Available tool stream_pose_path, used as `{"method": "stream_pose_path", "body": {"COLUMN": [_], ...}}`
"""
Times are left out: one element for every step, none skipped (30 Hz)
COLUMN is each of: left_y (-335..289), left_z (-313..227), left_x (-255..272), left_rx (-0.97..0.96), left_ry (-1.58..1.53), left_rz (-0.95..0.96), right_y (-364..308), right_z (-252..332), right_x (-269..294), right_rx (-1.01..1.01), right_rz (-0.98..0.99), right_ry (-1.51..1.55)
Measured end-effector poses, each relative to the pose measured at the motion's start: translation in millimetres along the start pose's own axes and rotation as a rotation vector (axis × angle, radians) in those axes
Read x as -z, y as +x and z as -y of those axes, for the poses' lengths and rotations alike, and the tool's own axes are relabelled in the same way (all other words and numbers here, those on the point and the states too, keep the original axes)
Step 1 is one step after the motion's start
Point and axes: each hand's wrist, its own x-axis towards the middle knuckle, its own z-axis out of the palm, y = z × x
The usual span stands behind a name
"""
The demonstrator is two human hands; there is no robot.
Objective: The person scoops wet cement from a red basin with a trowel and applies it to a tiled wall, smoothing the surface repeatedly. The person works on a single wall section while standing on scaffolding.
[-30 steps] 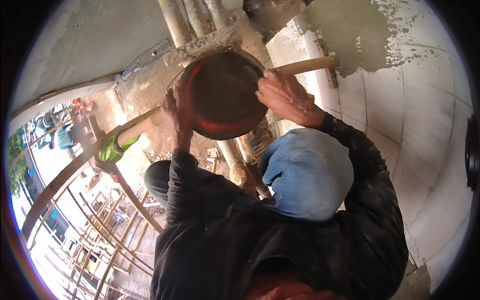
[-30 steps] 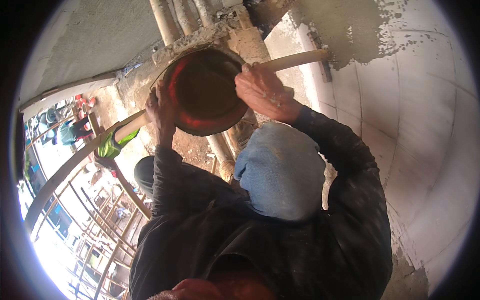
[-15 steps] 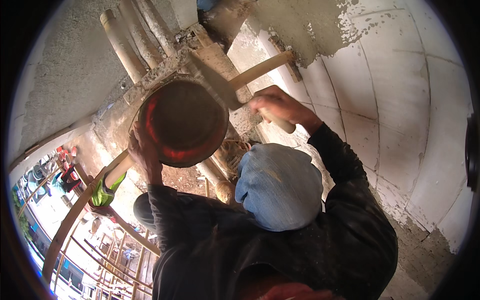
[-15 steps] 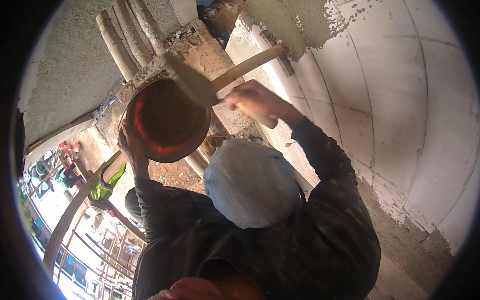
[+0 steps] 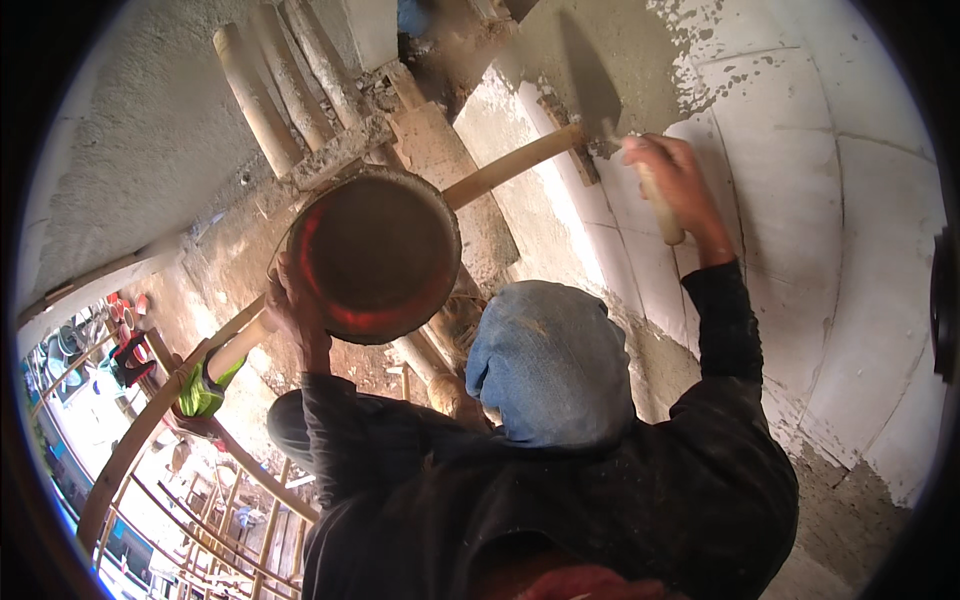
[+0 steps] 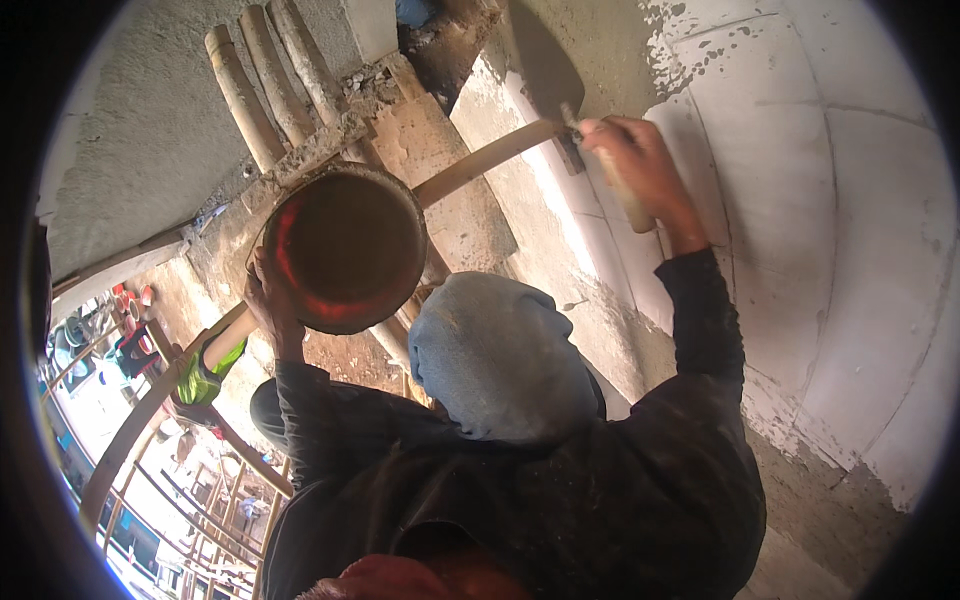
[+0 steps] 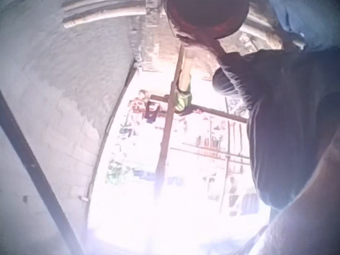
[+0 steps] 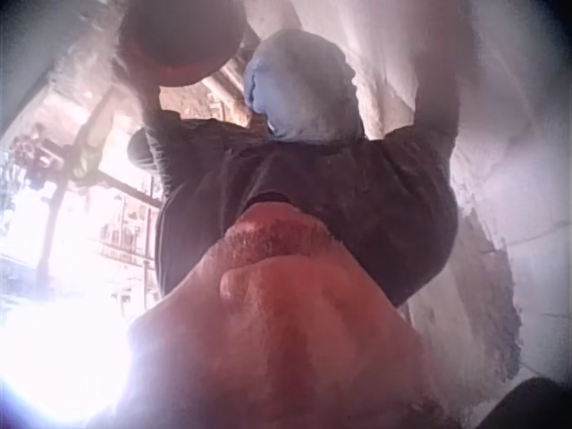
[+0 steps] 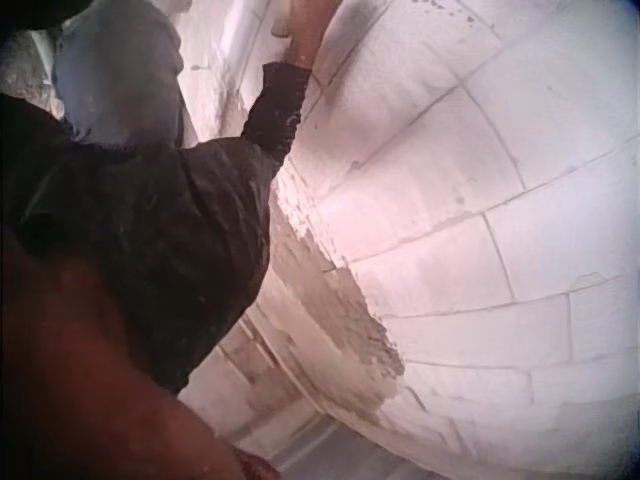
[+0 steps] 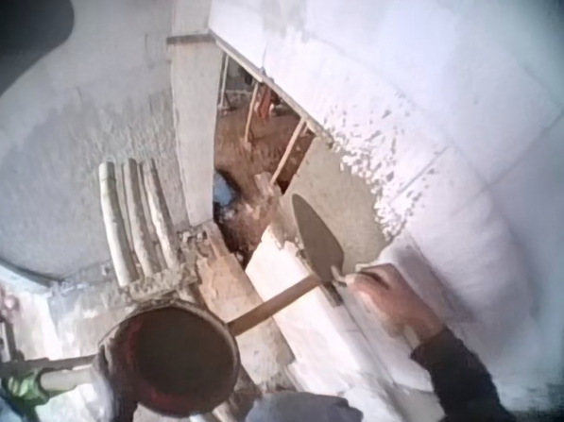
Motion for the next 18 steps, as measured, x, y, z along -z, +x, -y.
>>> {"method": "stream_pose_path", "body": {"left_y": [2, 2, 2, 3, 6, 7, 5, 4, 2, 4, 6, 9, 9, 8, 6, 3, 0, 1], "left_z": [-1, 1, 5, 10, 15, 19, 14, 9, 5, 10, 18, 22, 21, 19, 17, 16, 14, 13], "left_x": [-1, -1, -1, 0, 2, 3, 4, 4, 4, 4, 5, 4, 5, 4, 5, 5, 0, -2], "left_rx": [0.000, 0.012, 0.028, 0.027, 0.025, 0.023, 0.009, -0.005, -0.018, -0.007, 0.003, 0.010, 0.010, 0.011, 0.012, -0.010, -0.031, -0.058], "left_ry": [-0.023, -0.046, -0.065, -0.043, -0.019, 0.004, 0.024, 0.045, 0.065, 0.048, 0.031, 0.006, 0.005, 0.004, 0.009, -0.020, -0.049, -0.072], "left_rz": [0.009, 0.014, 0.023, 0.018, 0.011, 0.007, -0.001, -0.008, -0.017, -0.010, -0.004, 0.015, 0.016, 0.017, 0.010, -0.018, -0.046, -0.069], "right_y": [9, 22, 33, 44, 52, 58, 60, 58, 54, 47, 38, 25, 19, 12, 6, 0, -5, -15], "right_z": [-15, -33, -54, -72, -86, -100, -103, -107, -104, -91, -77, -73, -75, -76, -74, -68, -60, -46], "right_x": [-8, -13, -17, -19, -16, -9, -6, -1, 4, 7, 13, 19, 24, 29, 32, 32, 30, 19], "right_rx": [0.034, 0.034, 0.028, 0.023, -0.019, -0.064, -0.107, -0.108, -0.108, -0.109, -0.184, -0.170, -0.152, -0.132, -0.042, 0.052, 0.151, 0.211], "right_rz": [-0.048, -0.095, -0.140, -0.180, -0.200, -0.222, -0.239, -0.273, -0.305, -0.338, -0.327, -0.370, -0.397, -0.424, -0.431, -0.429, -0.426, -0.388], "right_ry": [-0.240, -0.280, -0.319, -0.356, -0.332, -0.309, -0.283, -0.266, -0.249, -0.233, -0.225, -0.249, -0.265, -0.283, -0.410, -0.529, -0.645, -0.603]}}
